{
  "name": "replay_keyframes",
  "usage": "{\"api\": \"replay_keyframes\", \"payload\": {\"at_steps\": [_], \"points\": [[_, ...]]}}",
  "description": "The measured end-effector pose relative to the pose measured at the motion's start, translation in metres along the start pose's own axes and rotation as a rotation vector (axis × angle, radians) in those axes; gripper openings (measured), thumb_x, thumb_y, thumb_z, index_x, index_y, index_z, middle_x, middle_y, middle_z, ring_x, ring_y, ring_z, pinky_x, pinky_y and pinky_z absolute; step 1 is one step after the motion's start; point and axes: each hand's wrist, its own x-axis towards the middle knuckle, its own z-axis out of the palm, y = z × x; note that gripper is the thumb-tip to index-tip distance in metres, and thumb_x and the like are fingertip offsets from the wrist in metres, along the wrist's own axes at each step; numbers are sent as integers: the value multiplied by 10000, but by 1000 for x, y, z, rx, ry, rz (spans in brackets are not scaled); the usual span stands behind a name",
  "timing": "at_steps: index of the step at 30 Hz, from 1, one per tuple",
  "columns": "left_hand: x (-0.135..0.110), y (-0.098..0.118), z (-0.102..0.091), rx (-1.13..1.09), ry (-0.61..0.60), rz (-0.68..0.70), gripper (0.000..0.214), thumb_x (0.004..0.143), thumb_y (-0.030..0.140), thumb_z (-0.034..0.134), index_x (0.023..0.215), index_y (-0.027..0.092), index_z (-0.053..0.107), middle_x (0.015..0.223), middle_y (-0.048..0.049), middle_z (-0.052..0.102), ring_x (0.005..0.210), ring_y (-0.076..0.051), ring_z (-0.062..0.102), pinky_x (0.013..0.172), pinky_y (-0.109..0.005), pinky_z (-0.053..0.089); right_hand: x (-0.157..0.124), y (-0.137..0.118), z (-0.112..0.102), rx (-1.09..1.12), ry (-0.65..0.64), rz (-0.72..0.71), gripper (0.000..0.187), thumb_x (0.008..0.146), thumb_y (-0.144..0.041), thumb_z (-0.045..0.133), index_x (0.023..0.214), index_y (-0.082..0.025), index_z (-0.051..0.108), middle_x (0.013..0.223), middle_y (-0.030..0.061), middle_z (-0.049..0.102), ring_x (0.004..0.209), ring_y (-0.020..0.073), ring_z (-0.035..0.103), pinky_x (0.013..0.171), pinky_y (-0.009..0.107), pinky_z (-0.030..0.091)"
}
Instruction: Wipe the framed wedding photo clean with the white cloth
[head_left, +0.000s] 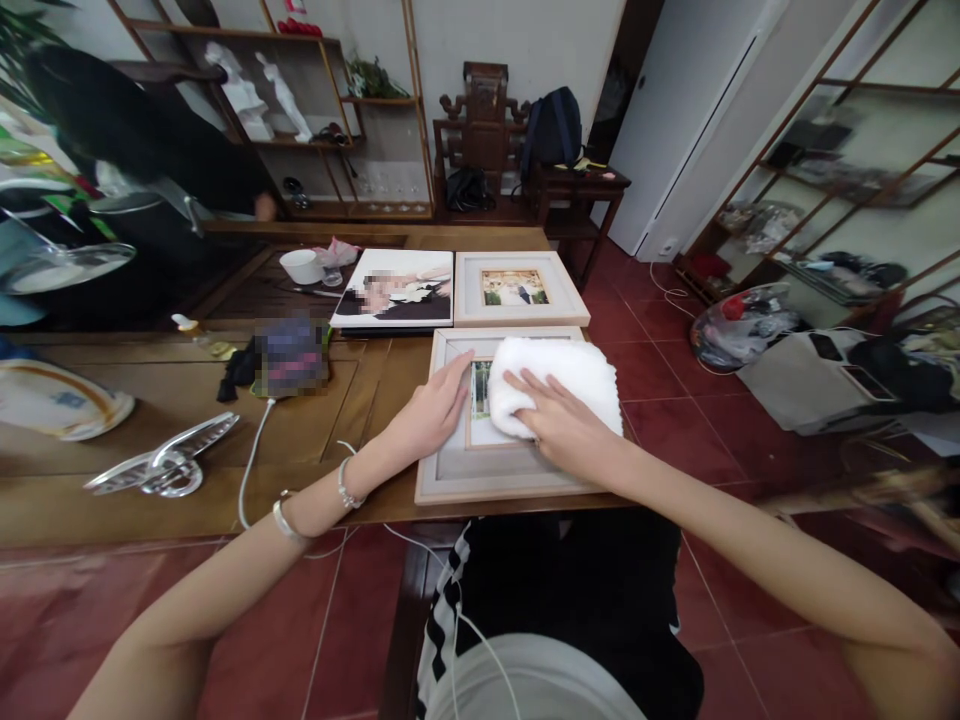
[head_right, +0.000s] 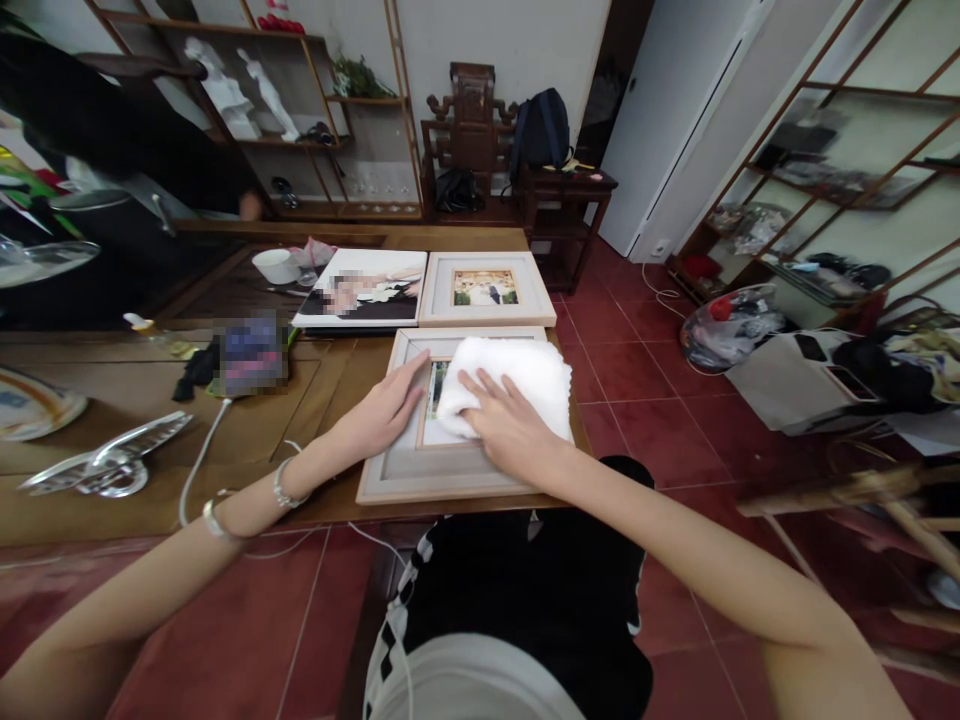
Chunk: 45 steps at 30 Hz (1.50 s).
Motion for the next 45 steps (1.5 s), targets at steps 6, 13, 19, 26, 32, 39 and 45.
{"api": "replay_keyframes", "payload": {"at_steps": [6,13,19,26,32,39,45], "points": [[0,6,-5,-64,76,50,609,1011,397,266,1526,133,76,1575,-173,211,1451,-271,218,1174,-464,229,54,16,6,-120,48,-35,474,791,55,399,1184,-82,626,1562,174,232,1433,394,164,1105,618,244],[0,2,-4,-89,161,94,602,1012,420,271,1529,190,65,1591,-147,172,1456,-262,198,1178,-476,201,73,-24,4,-146,-3,-149,447,860,-26,425,1288,-18,552,1518,225,312,1414,409,217,1116,580,249],[-2,0,-4,-118,171,87,639,994,518,212,1513,147,182,1551,-162,285,1429,-284,273,1165,-472,238,62,-46,-4,-170,-78,-160,402,824,-105,549,1214,-35,620,1421,240,454,1365,423,319,1061,553,350],[2,3,-8,-218,246,-60,630,1001,507,136,1400,100,407,1370,-171,535,1306,-245,477,1121,-416,340,19,-76,-20,-97,-151,-279,188,774,-109,592,887,-87,739,1300,272,545,1276,448,442,987,527,415],[5,2,-4,-104,206,24,450,1005,407,260,1245,131,521,1301,-163,580,1265,-253,512,1092,-443,379,-4,-78,-17,-45,-142,-306,244,784,-74,574,970,-80,732,1416,264,448,1354,437,341,1060,549,354],[6,-4,0,-36,158,60,297,988,303,356,1214,165,490,1289,-155,568,1283,-239,489,1087,-446,381,-36,-44,-12,-29,-115,-198,292,750,-3,541,957,-84,731,1458,223,418,1390,433,255,1099,584,301],[6,-5,-1,-30,143,67,291,979,292,386,1221,160,480,1287,-166,562,1288,-259,483,1083,-471,381,-70,-8,-21,-71,-153,11,401,626,84,529,895,-126,740,1464,171,427,1385,415,280,1099,584,323]]}}
